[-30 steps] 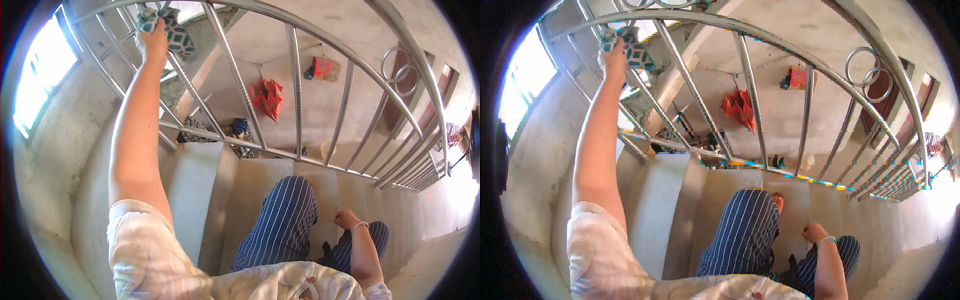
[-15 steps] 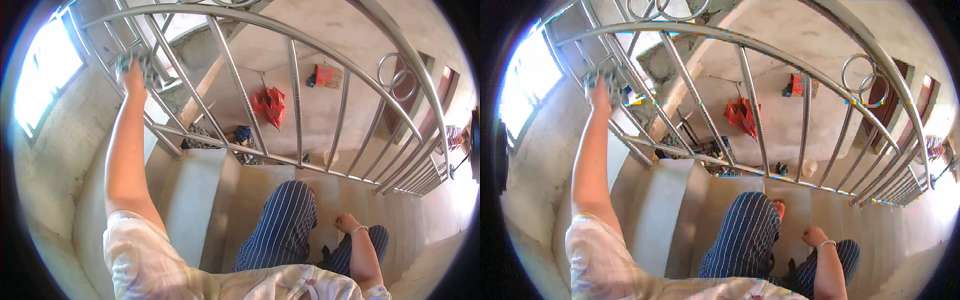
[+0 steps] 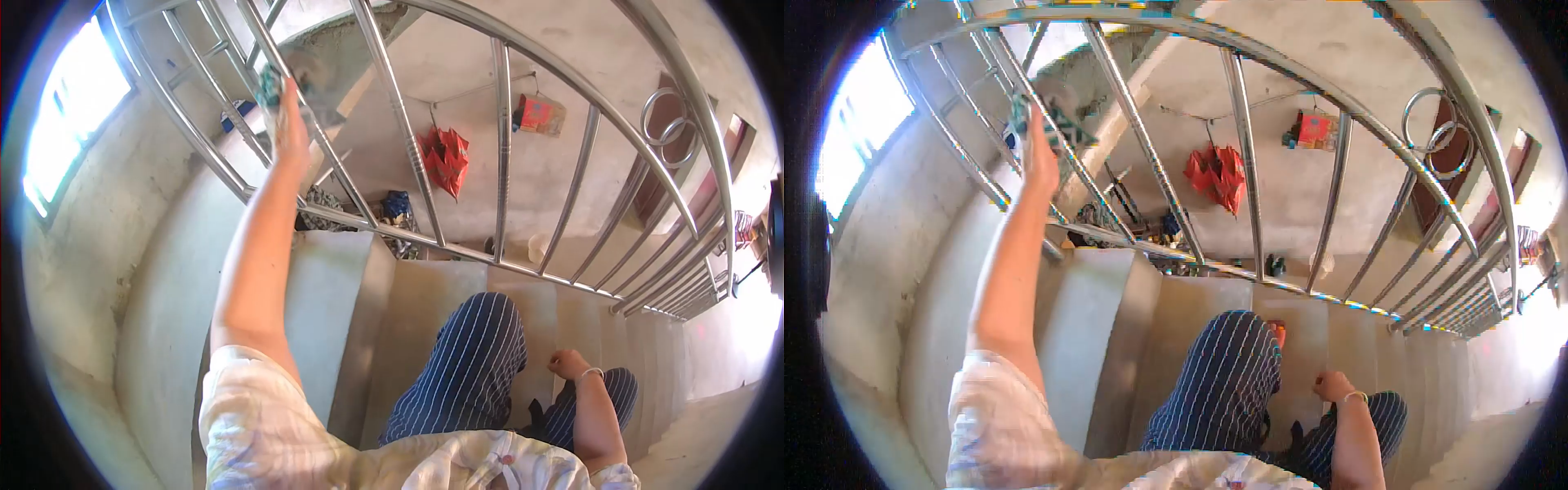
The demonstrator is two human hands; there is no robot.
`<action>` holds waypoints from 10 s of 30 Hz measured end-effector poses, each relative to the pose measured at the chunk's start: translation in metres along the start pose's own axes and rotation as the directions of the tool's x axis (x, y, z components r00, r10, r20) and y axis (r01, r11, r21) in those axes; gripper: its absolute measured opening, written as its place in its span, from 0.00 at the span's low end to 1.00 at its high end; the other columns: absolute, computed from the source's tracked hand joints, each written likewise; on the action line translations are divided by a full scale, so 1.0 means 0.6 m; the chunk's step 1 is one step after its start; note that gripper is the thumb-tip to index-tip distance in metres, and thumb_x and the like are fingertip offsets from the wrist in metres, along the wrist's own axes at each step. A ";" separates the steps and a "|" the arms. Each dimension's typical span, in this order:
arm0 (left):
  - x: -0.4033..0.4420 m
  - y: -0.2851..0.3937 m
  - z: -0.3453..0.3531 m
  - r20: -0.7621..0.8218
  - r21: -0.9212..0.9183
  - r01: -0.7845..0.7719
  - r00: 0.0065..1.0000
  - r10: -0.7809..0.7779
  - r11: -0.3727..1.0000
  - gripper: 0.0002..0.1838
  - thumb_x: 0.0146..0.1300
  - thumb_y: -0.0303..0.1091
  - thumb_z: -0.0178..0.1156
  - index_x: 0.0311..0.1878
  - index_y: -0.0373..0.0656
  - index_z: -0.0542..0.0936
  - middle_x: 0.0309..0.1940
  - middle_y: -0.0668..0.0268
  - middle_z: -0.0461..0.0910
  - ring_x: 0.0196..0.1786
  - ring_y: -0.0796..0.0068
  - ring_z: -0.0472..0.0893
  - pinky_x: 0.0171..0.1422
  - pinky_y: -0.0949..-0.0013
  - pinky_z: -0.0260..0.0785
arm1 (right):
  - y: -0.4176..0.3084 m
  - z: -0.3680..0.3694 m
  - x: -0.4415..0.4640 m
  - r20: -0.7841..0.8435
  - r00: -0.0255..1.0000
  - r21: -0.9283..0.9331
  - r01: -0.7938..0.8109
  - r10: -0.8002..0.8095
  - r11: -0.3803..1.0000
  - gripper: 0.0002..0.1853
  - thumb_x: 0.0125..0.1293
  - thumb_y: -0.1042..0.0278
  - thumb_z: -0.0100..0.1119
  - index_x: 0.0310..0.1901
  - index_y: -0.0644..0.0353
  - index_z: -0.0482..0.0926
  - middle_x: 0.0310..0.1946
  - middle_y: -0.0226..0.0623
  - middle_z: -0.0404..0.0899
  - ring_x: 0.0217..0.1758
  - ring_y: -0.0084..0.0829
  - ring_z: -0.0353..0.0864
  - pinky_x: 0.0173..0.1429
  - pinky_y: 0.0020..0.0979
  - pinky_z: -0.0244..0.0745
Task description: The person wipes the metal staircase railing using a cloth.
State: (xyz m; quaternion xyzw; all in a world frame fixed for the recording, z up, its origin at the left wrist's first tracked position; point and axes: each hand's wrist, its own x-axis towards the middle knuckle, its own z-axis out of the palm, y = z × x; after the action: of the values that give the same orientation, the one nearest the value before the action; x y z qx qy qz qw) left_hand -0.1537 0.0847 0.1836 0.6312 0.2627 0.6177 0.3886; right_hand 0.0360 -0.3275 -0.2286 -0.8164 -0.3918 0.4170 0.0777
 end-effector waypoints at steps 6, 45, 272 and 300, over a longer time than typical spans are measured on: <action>-0.056 -0.012 -0.041 0.435 -0.425 0.185 0.900 0.021 0.886 0.28 0.59 0.50 0.47 0.58 0.44 0.59 0.49 0.70 0.65 0.51 0.77 0.65 0.57 0.69 0.53 | -0.004 0.007 0.003 -0.011 0.996 -0.107 0.089 -0.091 0.990 0.15 0.51 0.57 0.52 0.37 0.56 0.78 0.36 0.43 0.77 0.42 0.40 0.75 0.48 0.36 0.69; -0.002 -0.133 -0.018 -0.101 -0.031 -0.026 0.995 0.023 0.999 0.21 0.42 0.30 0.63 0.41 0.44 0.67 0.25 0.68 0.72 0.23 0.80 0.73 0.21 0.75 0.66 | -0.011 -0.010 -0.023 -0.066 0.997 0.028 0.039 -0.037 0.999 0.13 0.50 0.60 0.54 0.34 0.59 0.78 0.30 0.46 0.77 0.38 0.42 0.76 0.45 0.35 0.70; -0.533 -0.297 0.356 0.982 0.004 0.480 0.164 -0.094 0.877 0.04 0.53 0.28 0.55 0.29 0.37 0.75 0.21 0.73 0.71 0.25 0.87 0.68 0.27 0.79 0.60 | -0.010 -0.333 0.092 -0.649 0.603 0.757 0.444 0.464 0.481 0.22 0.46 0.83 0.51 0.47 0.67 0.67 0.33 0.37 0.72 0.33 0.26 0.72 0.32 0.27 0.70; -0.526 -0.275 0.353 0.975 0.102 0.574 0.103 -0.195 0.813 0.06 0.51 0.29 0.56 0.30 0.36 0.75 0.21 0.68 0.75 0.25 0.83 0.72 0.31 0.77 0.65 | -0.047 -0.330 0.181 -0.857 -0.059 0.450 0.397 0.512 0.800 0.15 0.49 0.71 0.61 0.37 0.63 0.69 0.28 0.37 0.76 0.32 0.29 0.76 0.36 0.29 0.72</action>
State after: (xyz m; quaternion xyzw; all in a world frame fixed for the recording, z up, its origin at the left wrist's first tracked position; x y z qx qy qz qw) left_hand 0.0478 -0.1144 -0.1186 0.7094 0.0238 -0.0018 0.7044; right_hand 0.2040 -0.1921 -0.1567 -0.7954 -0.0139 -0.2118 0.5678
